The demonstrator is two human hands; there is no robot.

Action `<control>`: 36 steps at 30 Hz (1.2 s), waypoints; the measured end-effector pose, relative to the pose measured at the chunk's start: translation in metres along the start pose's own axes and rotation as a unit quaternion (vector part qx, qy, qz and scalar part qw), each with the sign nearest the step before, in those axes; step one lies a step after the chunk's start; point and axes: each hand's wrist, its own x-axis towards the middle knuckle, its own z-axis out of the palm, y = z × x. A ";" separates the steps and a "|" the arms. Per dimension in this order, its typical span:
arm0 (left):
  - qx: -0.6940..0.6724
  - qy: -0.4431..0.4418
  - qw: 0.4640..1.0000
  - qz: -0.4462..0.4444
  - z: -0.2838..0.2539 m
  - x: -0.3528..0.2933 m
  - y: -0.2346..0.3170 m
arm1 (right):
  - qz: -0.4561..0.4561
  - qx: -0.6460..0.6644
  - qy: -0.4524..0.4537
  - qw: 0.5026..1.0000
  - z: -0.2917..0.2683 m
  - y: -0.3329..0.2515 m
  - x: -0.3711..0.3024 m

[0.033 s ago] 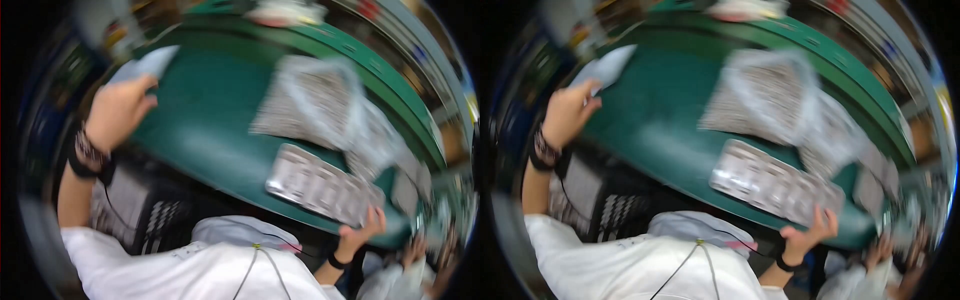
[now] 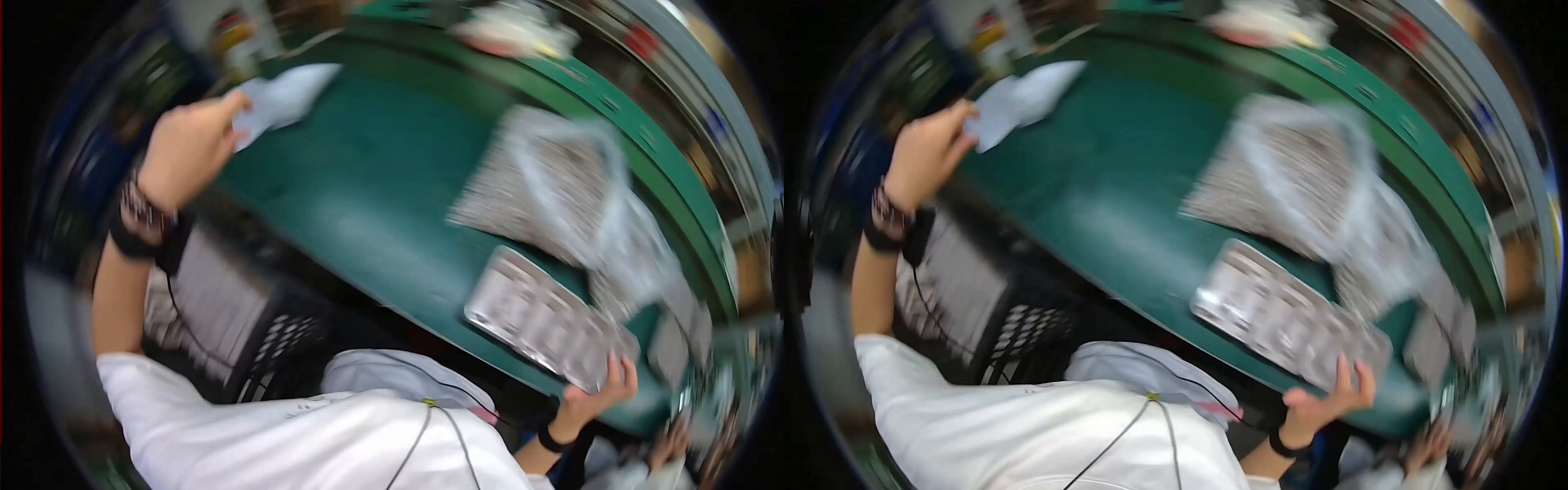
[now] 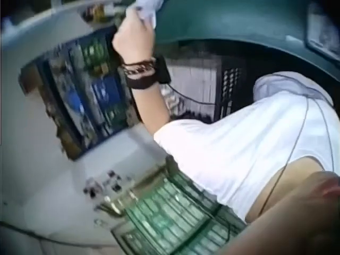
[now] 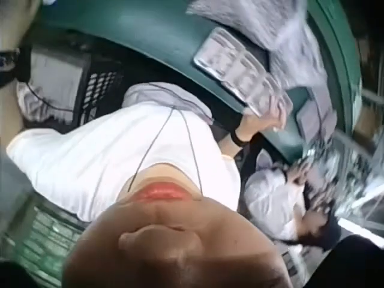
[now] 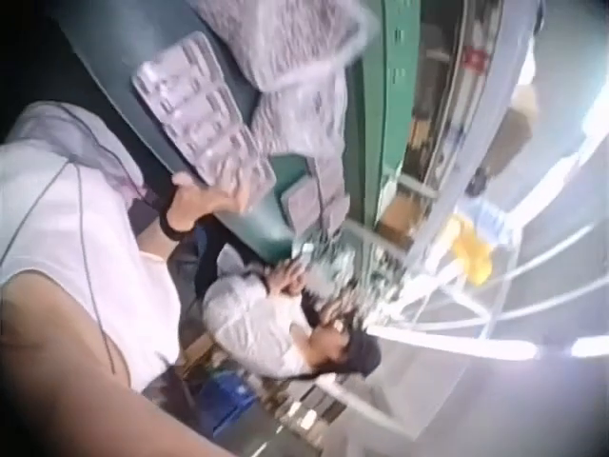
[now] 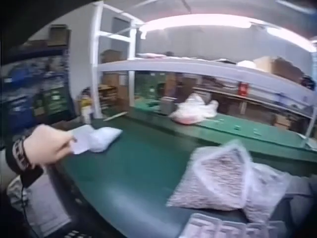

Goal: The person picks up plastic housings from a bin, places them on the table, and inserts small white components into the housings by hand.

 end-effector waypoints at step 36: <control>0.195 -0.076 0.800 -0.563 0.297 -0.246 -0.369 | -0.283 0.155 -0.532 0.782 0.134 -0.202 -0.027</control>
